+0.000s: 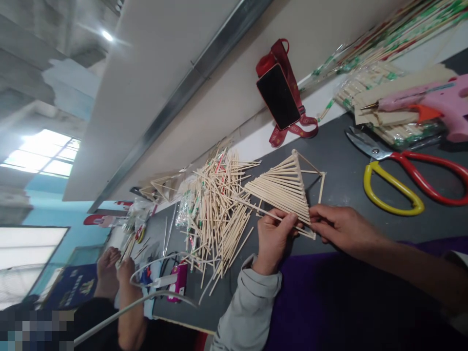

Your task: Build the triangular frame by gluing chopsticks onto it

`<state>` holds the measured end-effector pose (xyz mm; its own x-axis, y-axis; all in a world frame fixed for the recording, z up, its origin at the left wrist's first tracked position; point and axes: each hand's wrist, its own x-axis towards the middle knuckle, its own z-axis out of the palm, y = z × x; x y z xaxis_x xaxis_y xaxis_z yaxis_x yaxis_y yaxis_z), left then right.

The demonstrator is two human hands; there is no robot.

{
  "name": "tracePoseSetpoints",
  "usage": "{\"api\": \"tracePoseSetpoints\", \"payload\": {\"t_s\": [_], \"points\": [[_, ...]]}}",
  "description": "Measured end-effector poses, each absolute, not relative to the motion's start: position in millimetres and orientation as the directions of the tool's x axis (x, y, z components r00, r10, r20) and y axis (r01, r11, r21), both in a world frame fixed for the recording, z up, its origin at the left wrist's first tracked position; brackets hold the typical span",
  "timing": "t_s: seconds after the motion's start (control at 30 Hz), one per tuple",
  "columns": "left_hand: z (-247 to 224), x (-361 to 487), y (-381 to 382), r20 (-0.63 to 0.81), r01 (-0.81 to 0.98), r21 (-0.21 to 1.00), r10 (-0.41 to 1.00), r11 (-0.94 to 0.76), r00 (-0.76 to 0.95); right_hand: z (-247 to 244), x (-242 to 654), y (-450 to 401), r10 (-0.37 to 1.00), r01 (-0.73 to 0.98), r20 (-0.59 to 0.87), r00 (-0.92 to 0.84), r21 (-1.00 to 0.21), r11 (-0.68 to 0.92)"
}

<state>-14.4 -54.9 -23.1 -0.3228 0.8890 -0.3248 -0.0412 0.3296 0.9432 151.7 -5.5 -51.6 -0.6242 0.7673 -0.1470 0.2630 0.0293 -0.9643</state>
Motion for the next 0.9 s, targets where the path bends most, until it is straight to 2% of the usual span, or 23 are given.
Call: {"api": "tracePoseSetpoints", "payload": {"t_s": [0.47,0.67,0.9], "points": [[-25.7,-13.8,-53.4,-0.296,-0.031,0.953,0.903,0.301,-0.312,-48.1,152.8,-7.1,0.776,0.263,-0.158,-0.611,-0.965,0.011],[-28.3,-14.2,-50.2,-0.252,-0.008,0.965,0.918,0.262,-0.305,-49.9,155.2,-5.0,0.800,0.255,-0.087,-0.594,-0.963,0.085],[-29.0,-12.2,-47.8,-0.230,-0.001,0.971,0.927,0.241,-0.295,-51.8,157.8,-3.6,0.801,0.200,-0.084,-0.593,-0.979,0.046]]}}
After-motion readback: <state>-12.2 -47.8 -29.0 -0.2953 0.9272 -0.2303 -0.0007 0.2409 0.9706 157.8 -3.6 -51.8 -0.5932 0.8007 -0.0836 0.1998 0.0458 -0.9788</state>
